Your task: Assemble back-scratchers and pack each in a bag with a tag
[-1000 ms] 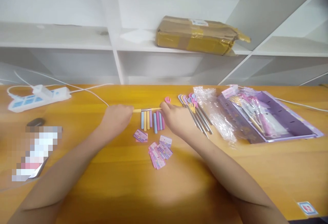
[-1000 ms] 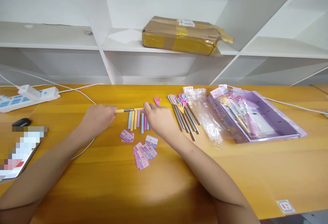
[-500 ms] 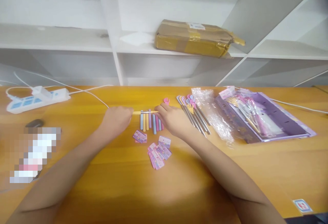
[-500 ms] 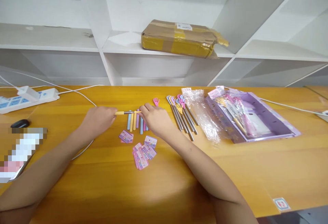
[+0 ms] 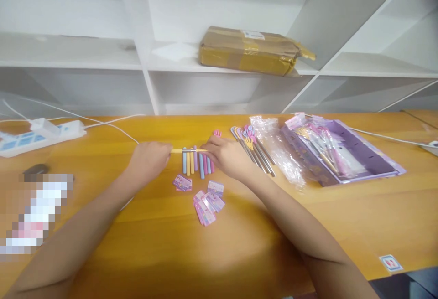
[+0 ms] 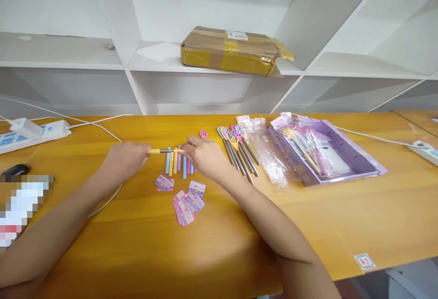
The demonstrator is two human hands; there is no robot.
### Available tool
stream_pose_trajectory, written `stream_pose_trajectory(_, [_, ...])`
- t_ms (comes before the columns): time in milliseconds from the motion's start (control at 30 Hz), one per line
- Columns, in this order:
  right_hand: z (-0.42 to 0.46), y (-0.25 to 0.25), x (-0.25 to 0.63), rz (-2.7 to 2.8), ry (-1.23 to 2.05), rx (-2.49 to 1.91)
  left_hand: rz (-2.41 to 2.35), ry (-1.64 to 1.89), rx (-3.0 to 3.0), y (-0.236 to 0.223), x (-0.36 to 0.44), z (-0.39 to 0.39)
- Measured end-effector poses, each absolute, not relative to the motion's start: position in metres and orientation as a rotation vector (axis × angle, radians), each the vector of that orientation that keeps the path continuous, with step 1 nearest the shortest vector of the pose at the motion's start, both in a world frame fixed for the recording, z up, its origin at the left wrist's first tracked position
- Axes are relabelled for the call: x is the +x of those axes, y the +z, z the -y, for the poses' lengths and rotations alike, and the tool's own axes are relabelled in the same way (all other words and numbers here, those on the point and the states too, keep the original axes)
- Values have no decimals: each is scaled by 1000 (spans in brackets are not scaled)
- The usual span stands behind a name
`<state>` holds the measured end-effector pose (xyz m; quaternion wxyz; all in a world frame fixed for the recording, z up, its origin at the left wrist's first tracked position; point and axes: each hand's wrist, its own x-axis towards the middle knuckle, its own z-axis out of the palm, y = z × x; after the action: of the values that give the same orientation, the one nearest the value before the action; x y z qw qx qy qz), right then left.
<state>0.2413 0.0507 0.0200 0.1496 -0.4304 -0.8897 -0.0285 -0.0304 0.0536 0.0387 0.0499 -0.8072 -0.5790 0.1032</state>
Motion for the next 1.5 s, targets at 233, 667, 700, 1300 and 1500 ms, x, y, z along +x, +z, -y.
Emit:
stream_pose_trajectory(233, [-56, 20, 246, 2597, -66, -1242, 1753, 326, -2490, 24, -27, -60])
stream_pose_trajectory(667, [-88, 40, 306, 2432, -10, -1338, 1801, 169, -2161, 53, -82, -88])
stream_pose_trajectory(700, [-90, 45, 318, 2445, 4, -1290, 1792, 146, -2110, 59, -93, -89])
stream_pose_trajectory(1300, [-82, 85, 456, 1700, -64, -2043, 1902, 93, -1839, 90, -178, -95])
stream_pose_trajectory(1500, [-79, 91, 454, 1663, -32, -2171, 1915, 130, -1880, 90, -171, -95])
